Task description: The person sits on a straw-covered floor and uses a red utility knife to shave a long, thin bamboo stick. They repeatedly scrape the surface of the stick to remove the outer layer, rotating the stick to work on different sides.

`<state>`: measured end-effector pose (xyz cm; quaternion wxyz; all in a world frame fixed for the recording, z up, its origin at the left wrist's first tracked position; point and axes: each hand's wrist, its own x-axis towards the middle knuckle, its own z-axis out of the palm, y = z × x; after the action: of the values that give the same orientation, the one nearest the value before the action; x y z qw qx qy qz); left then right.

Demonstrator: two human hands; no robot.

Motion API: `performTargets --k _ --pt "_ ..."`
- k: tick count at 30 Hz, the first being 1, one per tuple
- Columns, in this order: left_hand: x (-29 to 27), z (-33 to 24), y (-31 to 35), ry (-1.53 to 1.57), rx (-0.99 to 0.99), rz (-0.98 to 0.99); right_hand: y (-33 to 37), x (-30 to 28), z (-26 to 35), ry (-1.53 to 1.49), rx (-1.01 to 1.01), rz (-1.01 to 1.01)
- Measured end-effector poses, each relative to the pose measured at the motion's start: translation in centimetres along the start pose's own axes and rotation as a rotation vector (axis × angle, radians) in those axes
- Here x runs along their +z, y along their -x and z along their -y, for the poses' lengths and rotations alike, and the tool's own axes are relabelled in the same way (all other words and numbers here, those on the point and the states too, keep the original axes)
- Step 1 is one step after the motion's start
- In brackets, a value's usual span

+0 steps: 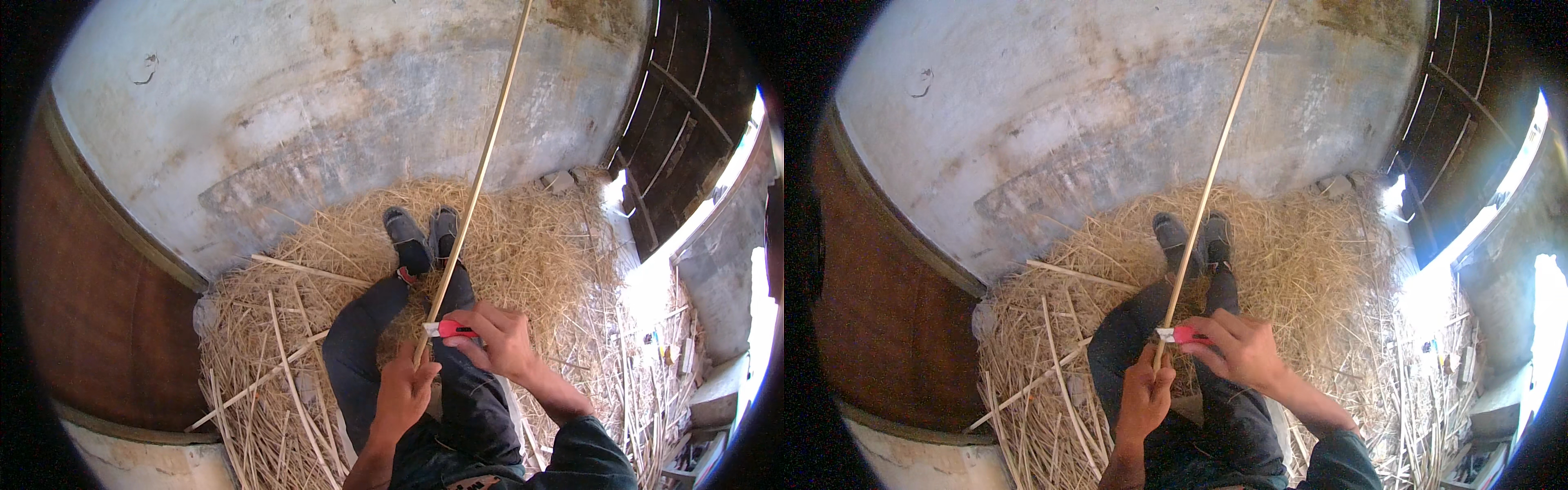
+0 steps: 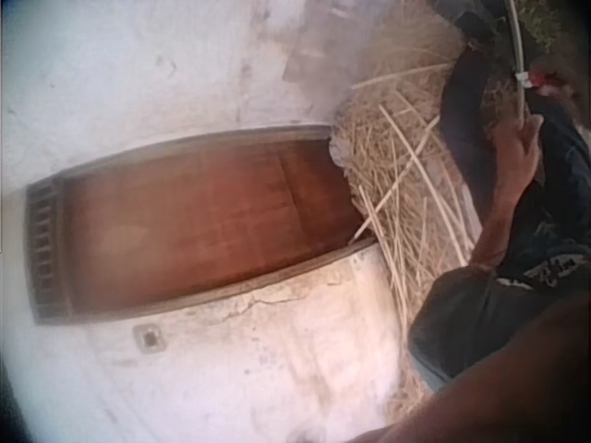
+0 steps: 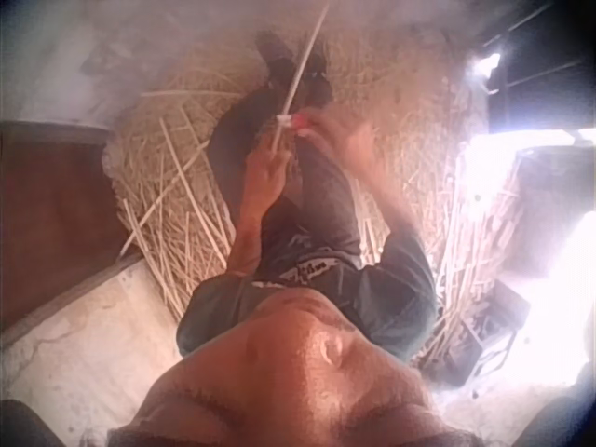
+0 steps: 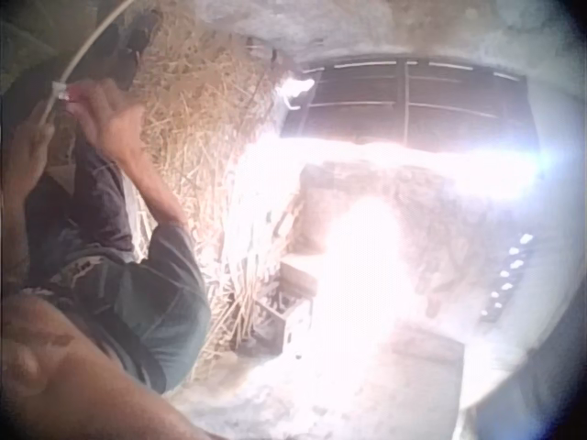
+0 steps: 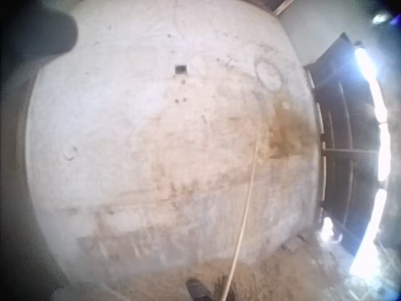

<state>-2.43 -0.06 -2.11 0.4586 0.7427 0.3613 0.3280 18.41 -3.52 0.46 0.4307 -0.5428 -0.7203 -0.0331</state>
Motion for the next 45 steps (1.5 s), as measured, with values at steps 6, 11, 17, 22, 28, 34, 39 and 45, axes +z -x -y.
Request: performTargets --k 6,11,17,22,28,34,39,45 --pt "1.3 -1.8 -0.8 -0.113 -0.035 -0.072 0.5 0.8 0.3 0.078 -0.052 -0.008" --pt "1.8 -1.7 -1.0 -0.212 0.031 -0.141 0.4 0.7 0.0 0.103 -0.041 -0.045" --pt "1.5 -1.6 -1.1 -0.289 0.009 -0.123 -0.3 0.3 0.2 0.138 -0.049 -0.060" --pt "1.4 -1.2 -1.2 -0.326 0.053 -0.137 -0.3 0.1 0.0 0.158 -0.049 -0.066" --pt "1.3 -1.5 0.0 -0.383 -0.087 -0.046 -1.7 -1.4 -3.8 0.188 0.153 -0.320" --pt "2.0 3.1 5.2 -0.448 -0.075 0.017 -5.0 -7.2 -12.2 0.313 0.507 -0.564" --pt "0.7 3.6 4.3 -0.423 -0.101 -0.037 -2.9 -6.1 -11.1 0.087 0.517 -0.510" --pt "1.2 1.6 0.9 -0.211 -0.064 -0.113 2.3 0.5 -3.8 -0.070 0.126 -0.084"
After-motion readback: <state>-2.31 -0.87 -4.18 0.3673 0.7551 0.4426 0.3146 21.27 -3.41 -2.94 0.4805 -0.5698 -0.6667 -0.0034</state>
